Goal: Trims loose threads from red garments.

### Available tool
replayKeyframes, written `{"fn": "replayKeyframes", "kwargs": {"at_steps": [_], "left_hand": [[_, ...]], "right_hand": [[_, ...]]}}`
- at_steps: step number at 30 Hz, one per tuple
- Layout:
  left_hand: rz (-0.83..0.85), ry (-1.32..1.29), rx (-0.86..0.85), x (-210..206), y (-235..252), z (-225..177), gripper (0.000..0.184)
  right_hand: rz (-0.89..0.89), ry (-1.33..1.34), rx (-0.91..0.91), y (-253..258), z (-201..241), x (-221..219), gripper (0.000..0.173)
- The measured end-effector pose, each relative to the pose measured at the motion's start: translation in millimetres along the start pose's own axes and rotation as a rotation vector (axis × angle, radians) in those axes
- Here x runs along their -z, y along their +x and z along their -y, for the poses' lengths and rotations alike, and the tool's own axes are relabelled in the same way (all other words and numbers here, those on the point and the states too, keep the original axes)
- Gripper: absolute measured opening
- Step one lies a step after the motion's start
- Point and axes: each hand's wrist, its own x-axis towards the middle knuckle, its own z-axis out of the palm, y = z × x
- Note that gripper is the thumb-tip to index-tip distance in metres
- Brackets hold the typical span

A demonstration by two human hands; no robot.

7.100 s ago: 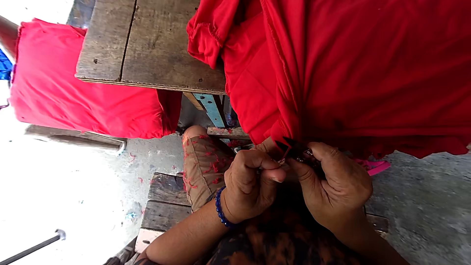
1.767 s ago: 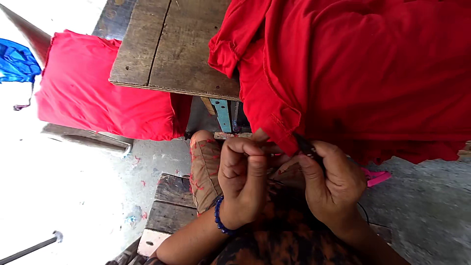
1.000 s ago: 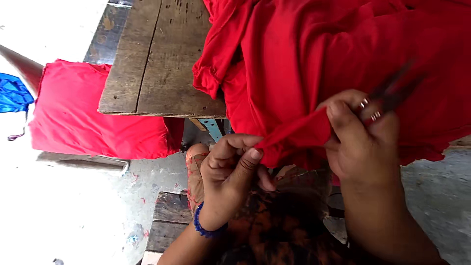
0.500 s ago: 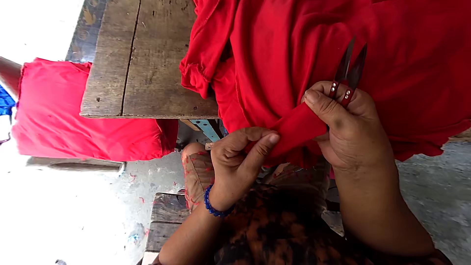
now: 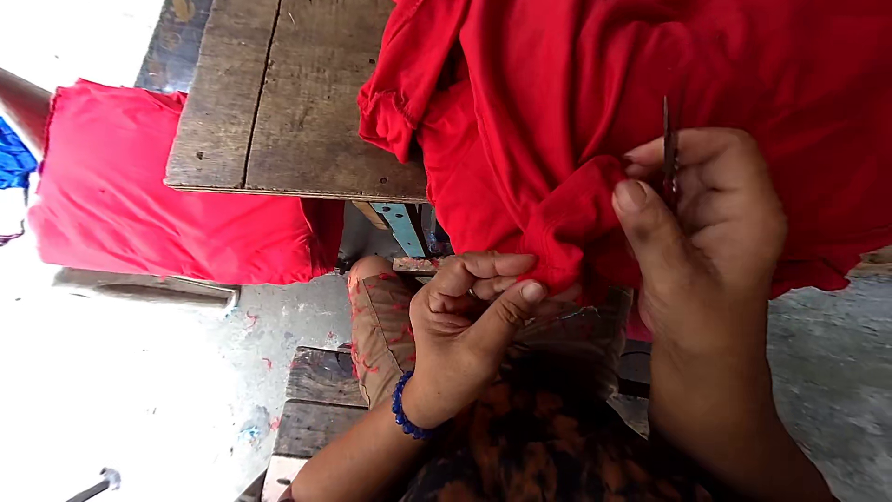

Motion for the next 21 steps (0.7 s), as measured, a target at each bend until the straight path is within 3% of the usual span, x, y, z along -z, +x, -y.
{"fn": "replayKeyframes", "kwargs": {"at_steps": [9, 21], "left_hand": [[0.022, 0.108, -0.075, -3, -6, -4, 0.007], [0.144, 0.529, -0.37, 1, -13, -1, 0.009]], "right_hand": [[0.095, -0.412, 0.17, -63, 17, 12, 0.031], [0.078, -0.559, 0.245, -61, 25, 1, 0.029]]}}
